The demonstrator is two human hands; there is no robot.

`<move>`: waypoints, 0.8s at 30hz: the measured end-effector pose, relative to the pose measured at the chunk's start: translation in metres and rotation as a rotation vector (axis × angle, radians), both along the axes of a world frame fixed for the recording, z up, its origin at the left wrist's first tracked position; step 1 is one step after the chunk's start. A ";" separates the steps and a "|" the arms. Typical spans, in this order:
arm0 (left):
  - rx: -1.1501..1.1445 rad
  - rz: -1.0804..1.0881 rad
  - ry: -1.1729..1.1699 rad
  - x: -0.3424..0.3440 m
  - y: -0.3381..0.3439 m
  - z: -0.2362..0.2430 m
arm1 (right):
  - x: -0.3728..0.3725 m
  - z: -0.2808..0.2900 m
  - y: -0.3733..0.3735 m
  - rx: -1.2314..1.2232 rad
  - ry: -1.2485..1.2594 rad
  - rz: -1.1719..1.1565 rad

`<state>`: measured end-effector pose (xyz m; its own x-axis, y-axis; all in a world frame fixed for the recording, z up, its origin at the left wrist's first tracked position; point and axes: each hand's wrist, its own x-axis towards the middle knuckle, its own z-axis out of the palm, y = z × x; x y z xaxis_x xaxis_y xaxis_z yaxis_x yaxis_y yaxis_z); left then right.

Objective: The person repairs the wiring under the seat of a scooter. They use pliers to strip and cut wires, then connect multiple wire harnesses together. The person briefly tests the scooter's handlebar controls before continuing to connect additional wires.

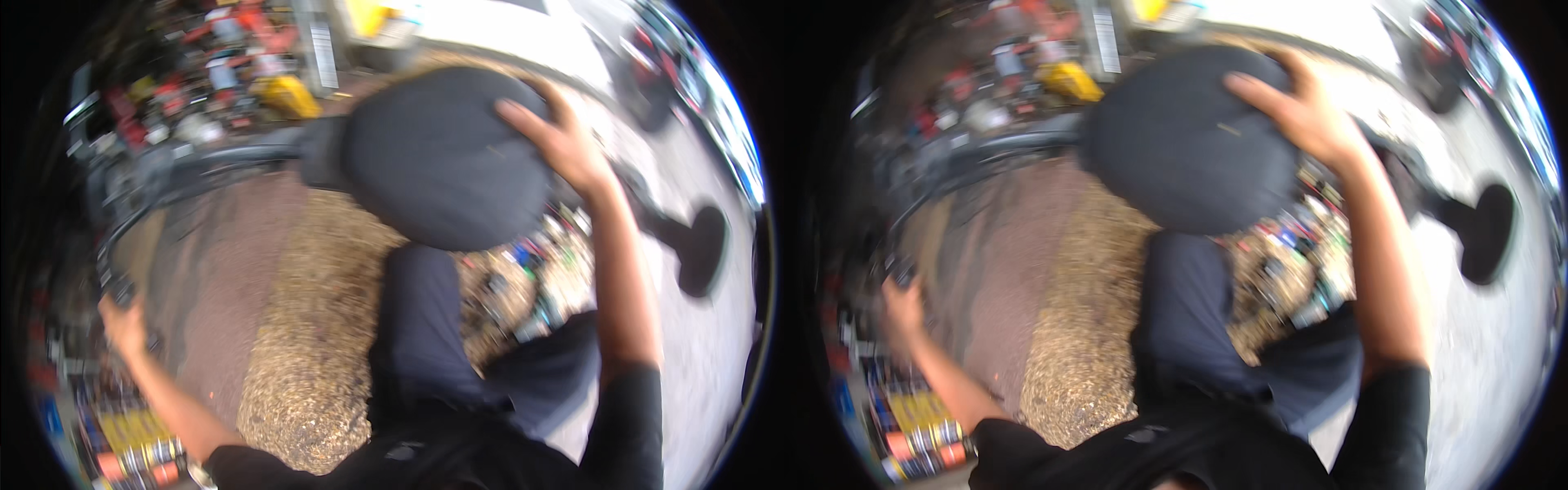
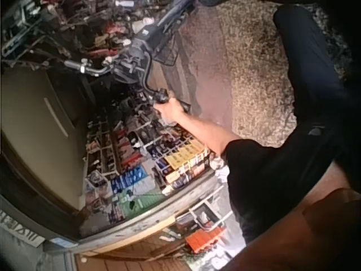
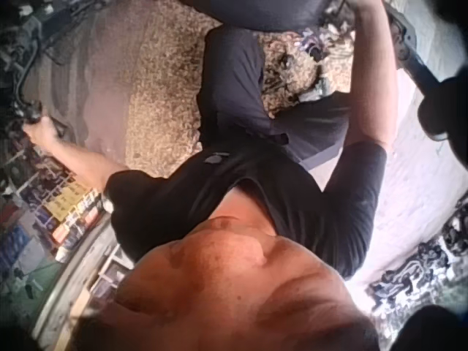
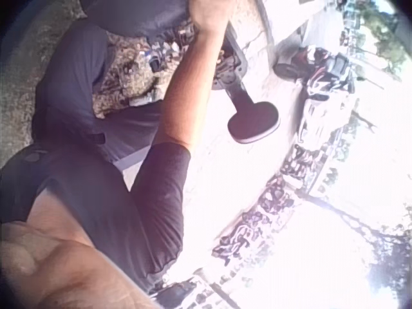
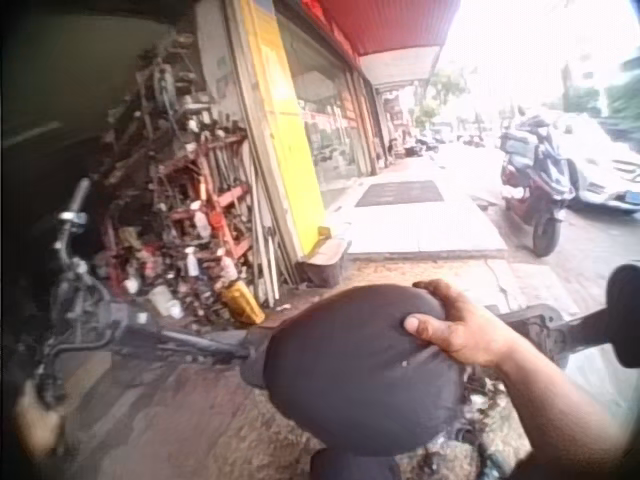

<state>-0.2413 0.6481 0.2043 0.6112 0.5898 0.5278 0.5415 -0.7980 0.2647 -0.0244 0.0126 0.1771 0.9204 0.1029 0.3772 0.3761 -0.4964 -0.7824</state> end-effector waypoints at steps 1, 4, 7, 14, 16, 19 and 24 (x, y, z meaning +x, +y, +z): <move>0.155 0.057 0.058 0.005 -0.007 0.000 | -0.004 0.002 0.000 0.025 0.052 -0.016; -0.028 0.197 0.034 0.006 -0.035 0.008 | 0.004 0.000 0.003 0.087 0.009 0.088; -0.133 0.313 0.073 0.014 -0.056 0.017 | 0.012 -0.007 0.001 0.053 0.071 0.087; -0.154 0.295 0.024 0.007 -0.069 0.025 | 0.008 -0.008 0.000 0.168 0.041 0.185; -0.145 0.280 -0.004 0.005 -0.067 0.021 | 0.006 -0.005 0.002 0.145 0.003 0.183; -0.212 0.279 -0.012 0.004 -0.063 0.019 | 0.005 -0.002 0.005 0.179 0.037 0.178; -0.190 0.227 -0.056 0.007 -0.064 0.020 | 0.008 -0.005 0.001 0.217 0.061 0.195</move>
